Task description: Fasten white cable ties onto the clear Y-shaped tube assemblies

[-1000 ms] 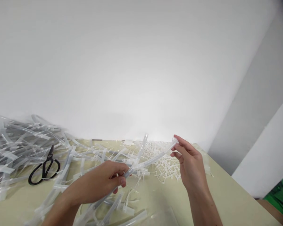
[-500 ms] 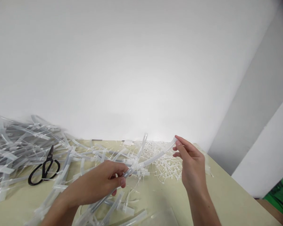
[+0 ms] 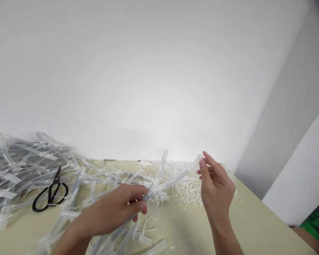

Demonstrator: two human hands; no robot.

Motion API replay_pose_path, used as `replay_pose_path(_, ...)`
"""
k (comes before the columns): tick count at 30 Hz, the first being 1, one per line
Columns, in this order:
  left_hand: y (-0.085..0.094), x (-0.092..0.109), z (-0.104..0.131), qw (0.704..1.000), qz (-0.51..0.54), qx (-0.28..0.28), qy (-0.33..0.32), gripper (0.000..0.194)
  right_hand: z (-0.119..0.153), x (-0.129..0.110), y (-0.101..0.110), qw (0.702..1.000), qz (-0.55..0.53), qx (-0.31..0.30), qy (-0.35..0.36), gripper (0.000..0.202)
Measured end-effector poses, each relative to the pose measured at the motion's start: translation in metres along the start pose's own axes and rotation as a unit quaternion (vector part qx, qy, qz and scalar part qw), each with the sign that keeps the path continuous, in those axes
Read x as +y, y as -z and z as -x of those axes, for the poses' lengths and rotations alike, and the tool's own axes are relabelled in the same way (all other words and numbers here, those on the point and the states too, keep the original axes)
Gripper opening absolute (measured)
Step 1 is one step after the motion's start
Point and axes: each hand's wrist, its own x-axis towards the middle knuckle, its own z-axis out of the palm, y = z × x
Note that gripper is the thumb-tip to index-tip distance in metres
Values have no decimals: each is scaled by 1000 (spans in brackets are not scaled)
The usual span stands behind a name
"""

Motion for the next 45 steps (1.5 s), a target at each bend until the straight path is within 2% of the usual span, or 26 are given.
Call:
replay_pose_path(3,-3,-3,1,1000,9,9,9,31,-3,-4,2,995,-51,4,-86,34)
replay_pose_path(6,-2,0,2,1000,-13,-5,9,27,-9,-5,6,980,-114,-9,-163,33)
replay_pose_path(9,2,-1,1,999,-28,-23,-7,20,-14,-2,10,967,-148,40,-204,29)
replay_pose_path(10,2,-3,-1,999,-2,-36,-17,18,-15,-1,11,963,-160,58,-211,29)
replay_pose_path(12,0,-11,-6,990,114,-74,-44,15,-17,1,13,953,-184,79,-226,29)
replay_pose_path(14,-5,-21,-12,951,280,-103,-80,17,-18,2,14,944,-206,70,-248,28)
replay_pose_path(17,-15,-33,-21,897,407,-108,-133,20,-19,4,16,936,-221,42,-271,26)
replay_pose_path(19,-21,-36,-24,873,448,-125,-149,21,-19,4,17,934,-223,33,-278,27)
replay_pose_path(22,-25,-34,-26,851,479,-141,-161,22,-18,4,17,932,-226,26,-283,28)
replay_pose_path(24,-26,-32,-26,849,483,-138,-163,22,-17,3,16,931,-226,24,-285,28)
replay_pose_path(31,-22,-30,-21,874,443,-136,-145,23,-15,-7,16,934,-228,14,-273,26)
replay_pose_path(38,-30,-30,-25,838,493,-155,-178,28,-12,-7,14,937,-226,-5,-267,24)
replay_pose_path(41,-30,-27,-27,827,514,-129,-187,28,-10,-8,13,942,-215,-19,-258,25)
replay_pose_path(45,-24,-20,-27,809,556,-47,-185,31,-6,-6,10,953,-166,-83,-237,26)
